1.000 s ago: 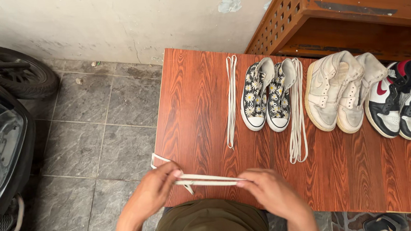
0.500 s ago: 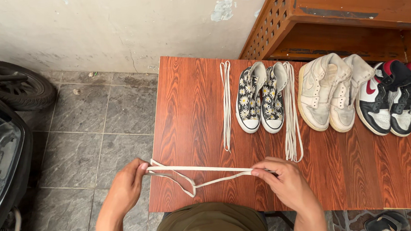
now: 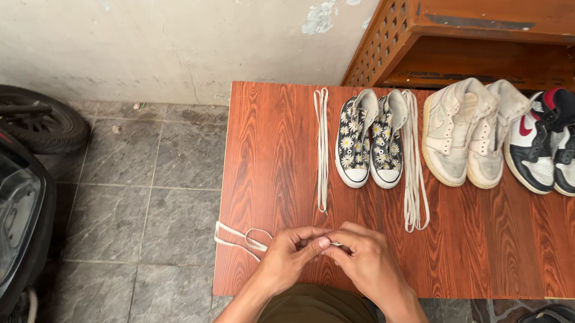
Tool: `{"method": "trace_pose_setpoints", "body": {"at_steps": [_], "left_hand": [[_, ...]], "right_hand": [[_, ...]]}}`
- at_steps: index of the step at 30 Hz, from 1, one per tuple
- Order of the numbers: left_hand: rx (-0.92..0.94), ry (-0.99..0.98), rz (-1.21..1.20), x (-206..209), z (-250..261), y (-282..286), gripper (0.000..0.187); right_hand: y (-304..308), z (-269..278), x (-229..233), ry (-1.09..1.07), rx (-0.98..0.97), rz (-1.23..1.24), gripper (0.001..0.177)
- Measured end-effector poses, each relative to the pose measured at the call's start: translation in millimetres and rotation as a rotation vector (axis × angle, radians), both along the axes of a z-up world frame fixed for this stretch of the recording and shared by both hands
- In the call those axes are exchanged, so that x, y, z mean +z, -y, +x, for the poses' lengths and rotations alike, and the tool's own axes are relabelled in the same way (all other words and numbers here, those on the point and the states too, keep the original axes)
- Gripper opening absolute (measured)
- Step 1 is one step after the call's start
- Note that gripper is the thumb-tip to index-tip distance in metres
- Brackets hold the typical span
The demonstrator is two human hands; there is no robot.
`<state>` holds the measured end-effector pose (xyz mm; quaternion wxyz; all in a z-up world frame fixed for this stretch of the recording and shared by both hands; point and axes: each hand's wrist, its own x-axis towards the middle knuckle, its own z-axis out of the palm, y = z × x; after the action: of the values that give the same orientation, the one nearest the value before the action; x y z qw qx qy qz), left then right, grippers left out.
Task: The person removes white laces from a floral sneaker, then threads a new white lace through the eyelets and ties it. The person then removes black laces from a high-top sneaker and begins threading a new black lace through its eyelets.
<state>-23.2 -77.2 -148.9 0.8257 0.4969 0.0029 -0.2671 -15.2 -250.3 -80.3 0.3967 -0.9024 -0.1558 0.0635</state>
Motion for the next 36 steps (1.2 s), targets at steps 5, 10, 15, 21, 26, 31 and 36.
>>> {"method": "trace_pose_setpoints", "body": {"at_steps": [5, 10, 15, 21, 26, 31, 36], "left_hand": [[-0.056, 0.096, 0.251, 12, 5, -2, 0.025], [-0.053, 0.096, 0.282, 19, 10, 0, 0.021], [-0.005, 0.056, 0.360, 19, 11, 4, 0.018], [0.025, 0.091, 0.439, 15, 13, 5, 0.015], [-0.018, 0.189, 0.486, 13, 14, -6, 0.020], [0.014, 0.121, 0.539, 22, 25, -41, 0.032], [0.227, 0.280, 0.584, 59, 40, -74, 0.040]], "right_hand": [[5, -5, -7, -0.172, -0.176, 0.150, 0.015], [11, -9, -20, -0.376, -0.278, 0.309, 0.014], [21, -12, -33, -0.482, -0.282, 0.434, 0.021], [28, -16, -43, -0.528, -0.287, 0.632, 0.023], [43, -9, -44, -0.318, -0.276, 0.627, 0.019], [79, 6, -52, -0.303, -0.479, 0.755, 0.016], [104, 14, -86, -0.441, -0.554, 1.144, 0.014]]}}
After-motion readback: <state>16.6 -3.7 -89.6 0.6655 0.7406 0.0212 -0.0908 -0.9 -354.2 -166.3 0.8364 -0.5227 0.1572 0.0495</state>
